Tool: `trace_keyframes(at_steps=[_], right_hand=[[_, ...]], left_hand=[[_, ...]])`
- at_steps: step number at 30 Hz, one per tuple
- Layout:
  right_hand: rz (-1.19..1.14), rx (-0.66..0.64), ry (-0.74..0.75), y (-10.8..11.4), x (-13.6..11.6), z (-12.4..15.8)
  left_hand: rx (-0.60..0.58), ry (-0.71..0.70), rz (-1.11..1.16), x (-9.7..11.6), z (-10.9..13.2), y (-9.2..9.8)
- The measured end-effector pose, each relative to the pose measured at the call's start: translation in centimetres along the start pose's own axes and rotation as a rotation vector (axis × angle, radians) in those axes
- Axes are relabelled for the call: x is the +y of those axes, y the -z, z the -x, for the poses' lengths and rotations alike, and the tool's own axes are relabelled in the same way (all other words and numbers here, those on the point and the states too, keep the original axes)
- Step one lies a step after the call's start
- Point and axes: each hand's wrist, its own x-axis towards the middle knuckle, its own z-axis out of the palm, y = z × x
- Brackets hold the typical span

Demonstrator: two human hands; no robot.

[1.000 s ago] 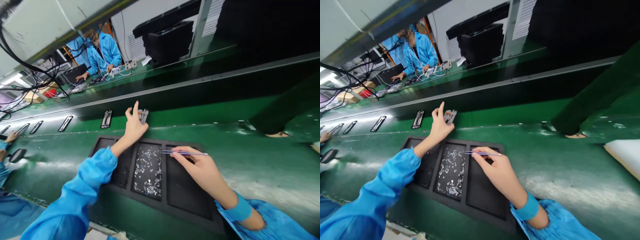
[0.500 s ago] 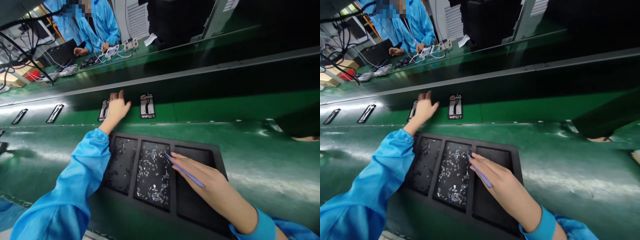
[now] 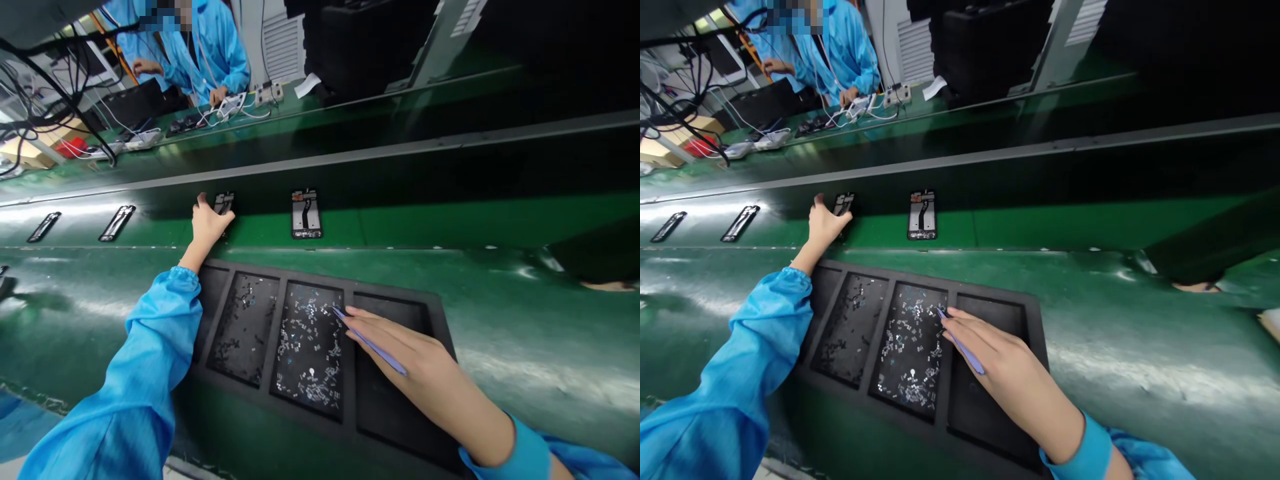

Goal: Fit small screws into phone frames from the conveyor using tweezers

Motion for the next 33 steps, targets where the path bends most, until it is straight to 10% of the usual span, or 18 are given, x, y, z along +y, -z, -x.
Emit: trace_keyframes(at_steps=[4, 10, 17, 22, 29, 33], right_hand=[[0.035, -0.026, 0.001, 0.0, 0.0, 0.1], [0.176, -0.066, 0.071, 0.0, -0.2, 0.2], [0.221, -0.129, 0.128, 0.5, 0.1, -0.2], [0.173, -0.148, 0.136, 1.0, 0.5, -0.6], [0.208, -0.157, 0.148, 0.7, 0.7, -0.7], [0.235, -0.165, 0.151, 0.6, 0.5, -1.1]], left_hand=[[0.070, -0.074, 0.087, 2.0, 3.5, 3.9], [-0.233, -0.243, 0.343, 2.3, 19.7, 9.3], [-0.123, -0.283, 0.058, 2.4, 30.5, 7.4], [-0.079, -0.340, -0.013, 2.0, 30.2, 6.9], [-0.220, -0.571, -0.216, -5.8, 19.8, 8.3], [-0.231, -0.626, -0.329, -6.7, 16.5, 7.1]])
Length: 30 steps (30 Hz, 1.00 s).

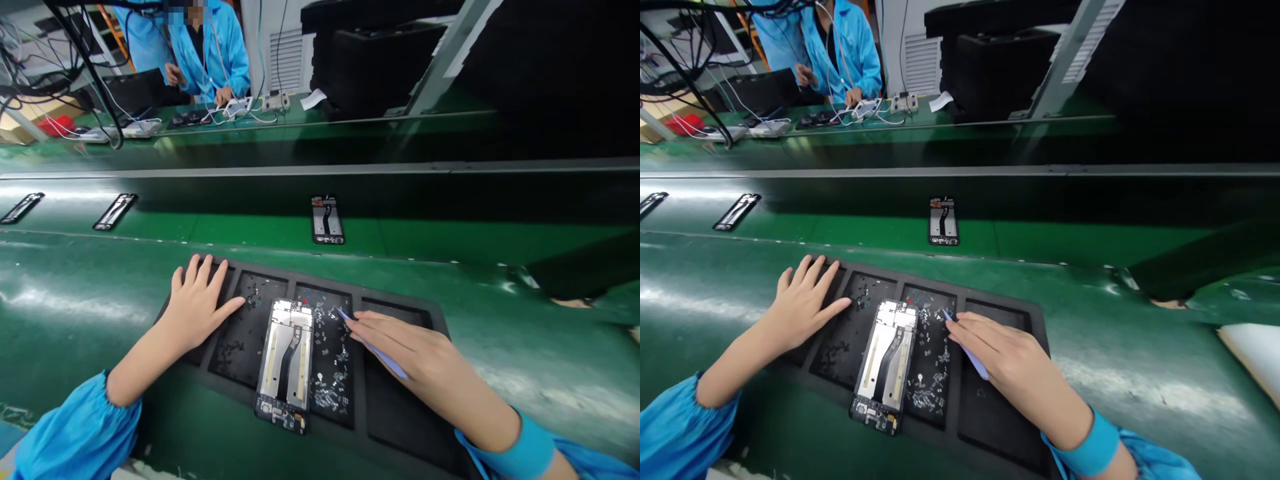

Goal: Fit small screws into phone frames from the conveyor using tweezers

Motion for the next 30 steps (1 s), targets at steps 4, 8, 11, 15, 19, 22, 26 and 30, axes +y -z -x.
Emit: trace_keyframes(at_steps=[4, 8, 11, 15, 19, 22, 26, 30], right_hand=[[0.058, -0.005, 0.011, 0.1, -0.4, -0.4], [0.100, 0.010, 0.016, -0.1, -1.0, -0.6], [0.077, 0.003, 0.039, -0.3, -1.4, -0.9], [-0.096, 0.064, -0.100, 0.8, -2.3, -2.1], [-0.278, 0.127, -0.333, 3.2, -3.6, -4.6], [-0.280, 0.088, -0.266, 3.4, -4.3, -7.1], [-0.282, 0.144, -0.175, -0.2, -4.1, -9.4], [-0.404, 0.162, -0.194, -4.5, -3.0, -9.4]], left_hand=[[-0.006, -0.084, -0.032, 0.2, -1.8, -1.0], [-0.021, -0.087, -0.042, -0.3, -2.1, -1.4], [-0.032, -0.096, -0.061, -0.5, -0.7, -0.7], [-0.070, -0.084, -0.158, 1.4, 2.3, 1.4], [0.028, -0.266, -0.052, 6.3, 5.6, 2.9], [0.028, -0.575, 0.119, 9.9, 7.7, 2.4], [0.069, -0.634, 0.101, 11.9, 8.8, 0.5], [0.160, -0.607, 0.151, 12.7, 8.3, -1.2]])
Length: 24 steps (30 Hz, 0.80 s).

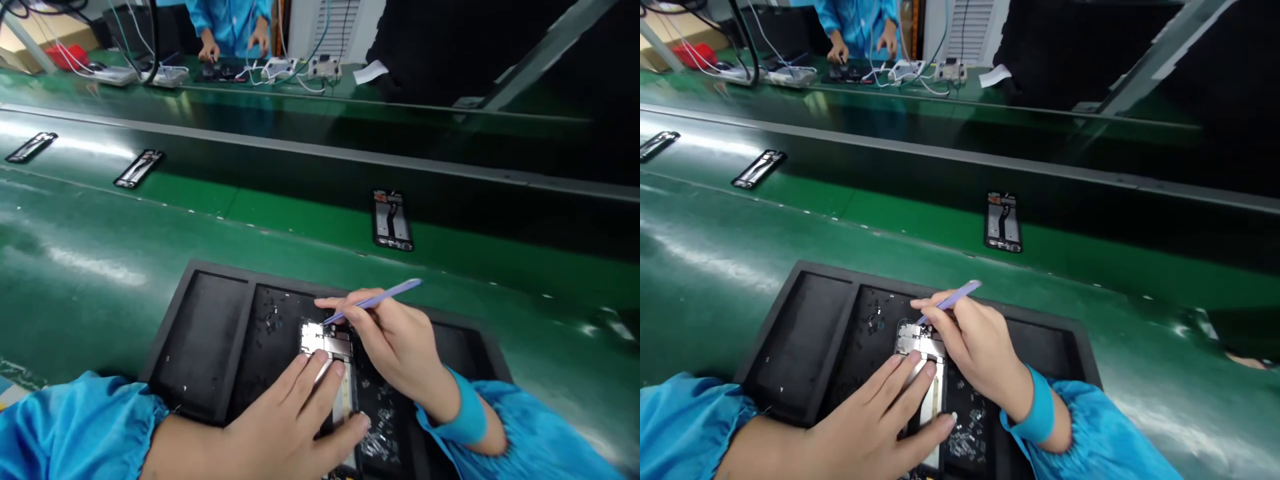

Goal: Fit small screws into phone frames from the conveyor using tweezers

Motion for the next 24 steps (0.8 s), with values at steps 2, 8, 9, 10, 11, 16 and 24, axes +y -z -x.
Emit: trace_keyframes(at_steps=[2, 8, 9, 10, 11, 16, 24], right_hand=[[0.003, -0.018, 0.002, -0.7, 0.8, 0.4], [0.169, -0.090, 0.081, -1.0, 1.0, 0.7], [0.178, -0.086, 0.081, -0.9, 0.9, 0.6], [0.183, -0.085, 0.081, -0.9, 0.9, 0.5], [0.188, -0.087, 0.083, -0.9, 0.9, 0.5], [0.226, -0.084, 0.097, -1.0, 0.8, 0.3], [0.175, -0.147, 0.048, -0.9, 0.1, -0.4]], left_hand=[[0.097, 0.043, -0.009, 0.3, -0.4, -0.8], [0.204, 0.125, -0.023, 1.1, -0.8, -1.8], [0.202, 0.126, -0.016, 1.1, -0.8, -1.8], [0.201, 0.128, -0.007, 1.1, -0.7, -1.8], [0.203, 0.131, 0.001, 1.1, -0.7, -1.8], [0.229, 0.140, 0.030, 1.3, -0.9, -2.1], [0.251, 0.151, 0.059, 1.3, -0.9, -2.2]])
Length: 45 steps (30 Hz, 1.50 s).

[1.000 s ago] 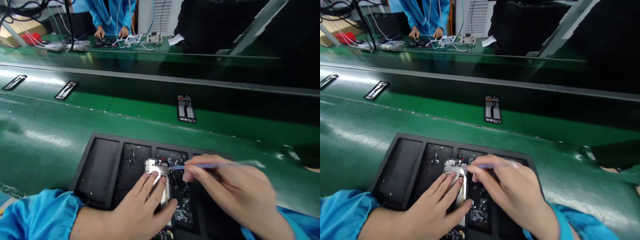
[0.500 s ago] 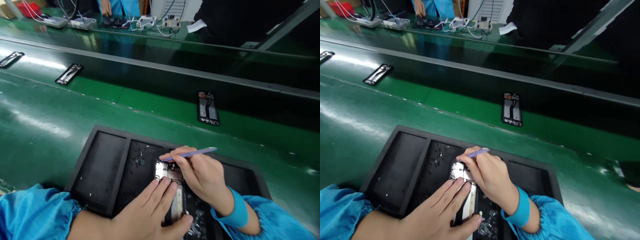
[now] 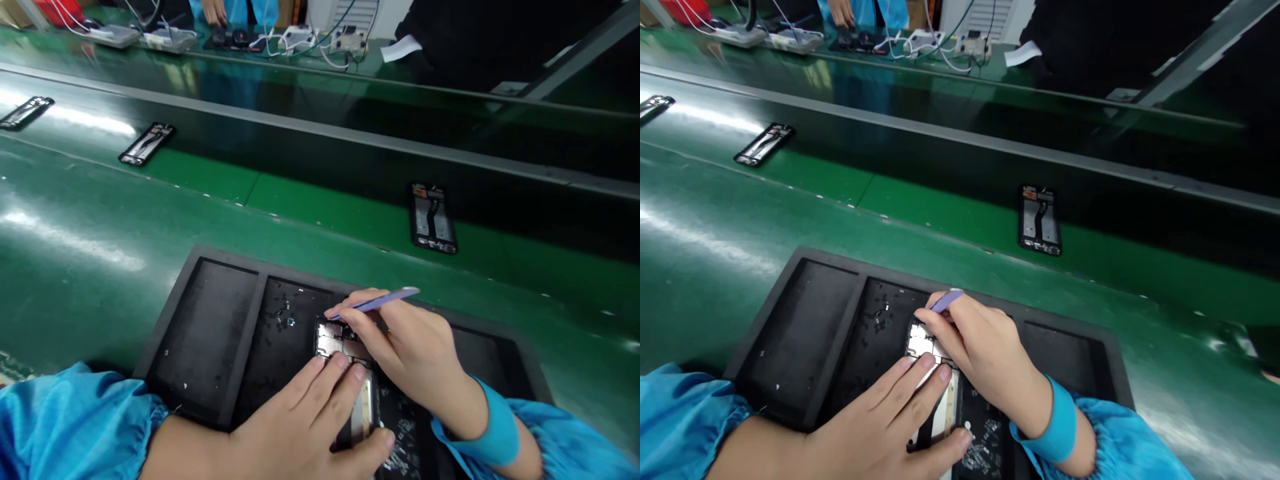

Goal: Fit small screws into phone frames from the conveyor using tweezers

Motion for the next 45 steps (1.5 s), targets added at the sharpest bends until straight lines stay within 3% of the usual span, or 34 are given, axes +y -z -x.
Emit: trace_keyframes(at_steps=[16, 40, 43, 45], right_hand=[[-0.072, -0.031, -0.133, -0.1, 0.3, 0.1], [-0.026, -0.055, 0.008, -0.1, 0.4, 0.2], [-0.036, 0.008, -0.051, 0.5, 0.2, 0.4], [-0.099, 0.154, -0.192, 1.1, 0.2, 0.8]], left_hand=[[-0.061, -0.020, 0.003, -0.3, -0.1, 0.8], [-0.071, -0.034, -0.022, -0.2, 0.2, 0.7], [-0.074, -0.038, -0.014, -0.3, 0.2, 0.8], [-0.086, -0.051, -0.016, -0.5, 0.1, 1.0]])
